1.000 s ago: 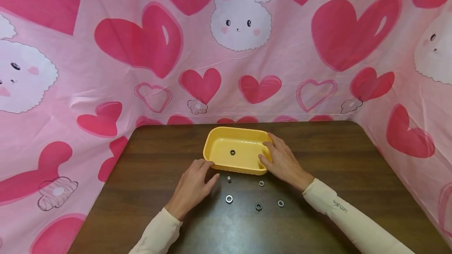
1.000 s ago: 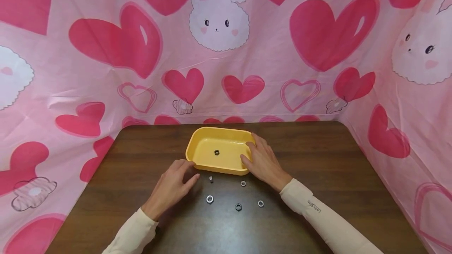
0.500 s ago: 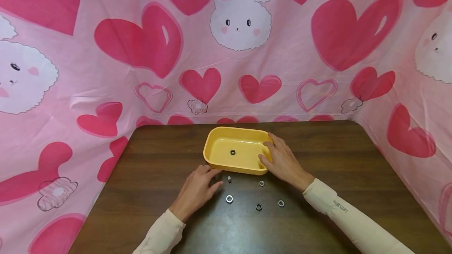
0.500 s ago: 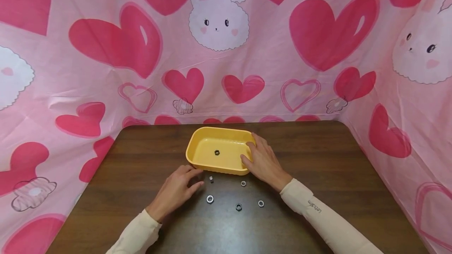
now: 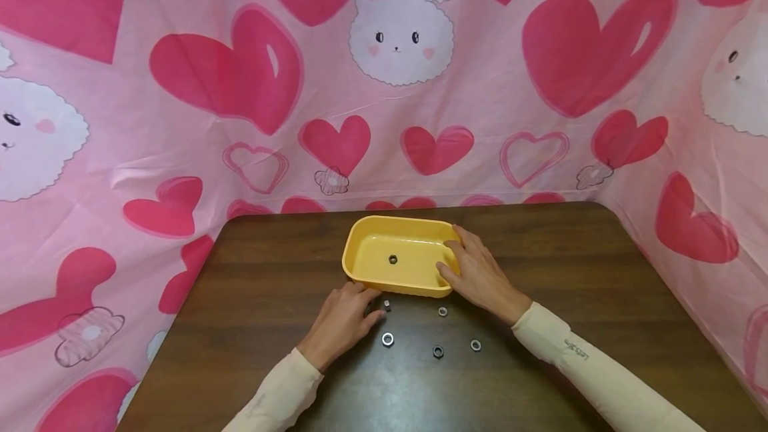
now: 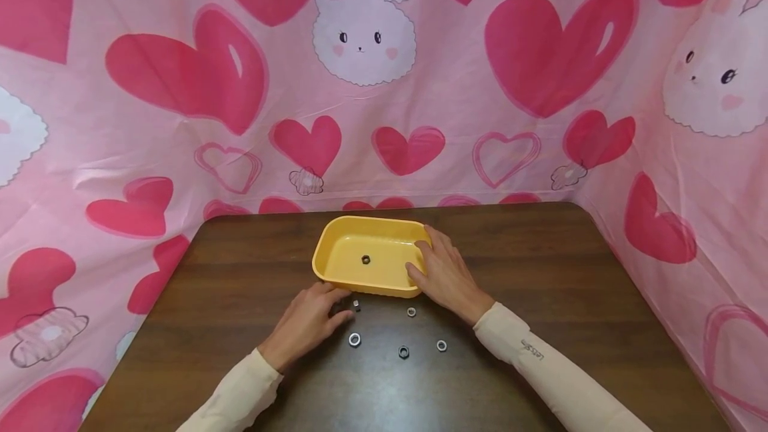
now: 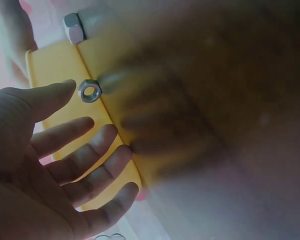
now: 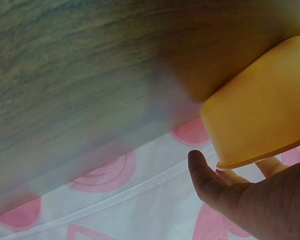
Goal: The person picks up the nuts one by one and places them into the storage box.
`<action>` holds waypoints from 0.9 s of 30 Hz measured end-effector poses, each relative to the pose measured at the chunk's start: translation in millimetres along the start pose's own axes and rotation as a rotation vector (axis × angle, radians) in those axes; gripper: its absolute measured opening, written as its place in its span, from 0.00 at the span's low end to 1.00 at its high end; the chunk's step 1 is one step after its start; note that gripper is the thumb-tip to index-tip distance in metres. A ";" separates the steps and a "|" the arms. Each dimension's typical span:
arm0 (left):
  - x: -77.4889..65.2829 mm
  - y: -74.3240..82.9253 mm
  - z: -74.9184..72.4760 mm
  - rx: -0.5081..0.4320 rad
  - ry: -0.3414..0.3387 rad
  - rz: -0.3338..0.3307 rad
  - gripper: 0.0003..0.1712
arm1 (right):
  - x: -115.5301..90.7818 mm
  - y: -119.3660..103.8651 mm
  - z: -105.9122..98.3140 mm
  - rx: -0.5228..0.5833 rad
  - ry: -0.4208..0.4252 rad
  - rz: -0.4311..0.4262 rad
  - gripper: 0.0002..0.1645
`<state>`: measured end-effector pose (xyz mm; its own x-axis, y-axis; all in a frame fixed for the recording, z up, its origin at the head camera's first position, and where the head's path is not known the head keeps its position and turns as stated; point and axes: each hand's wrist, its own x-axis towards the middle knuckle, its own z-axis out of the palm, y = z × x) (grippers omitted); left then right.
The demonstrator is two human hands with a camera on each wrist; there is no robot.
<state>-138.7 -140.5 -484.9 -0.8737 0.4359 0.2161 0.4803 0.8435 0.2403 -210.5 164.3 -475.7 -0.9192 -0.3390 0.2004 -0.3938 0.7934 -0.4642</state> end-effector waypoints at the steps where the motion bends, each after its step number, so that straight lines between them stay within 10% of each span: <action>1: 0.8 0.3 0.0 0.005 -0.002 0.000 0.22 | 0.1 0.0 0.1 -0.001 0.002 -0.001 0.36; 27: 20.0 11.7 1.6 0.113 -0.004 0.082 0.10 | 2.6 -2.7 -2.4 -0.007 -0.003 0.005 0.36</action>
<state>-150.7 -121.4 -479.3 -0.8322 0.5060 0.2266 0.5386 0.8348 0.1142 -211.8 162.5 -471.8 -0.9212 -0.3366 0.1954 -0.3892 0.7985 -0.4593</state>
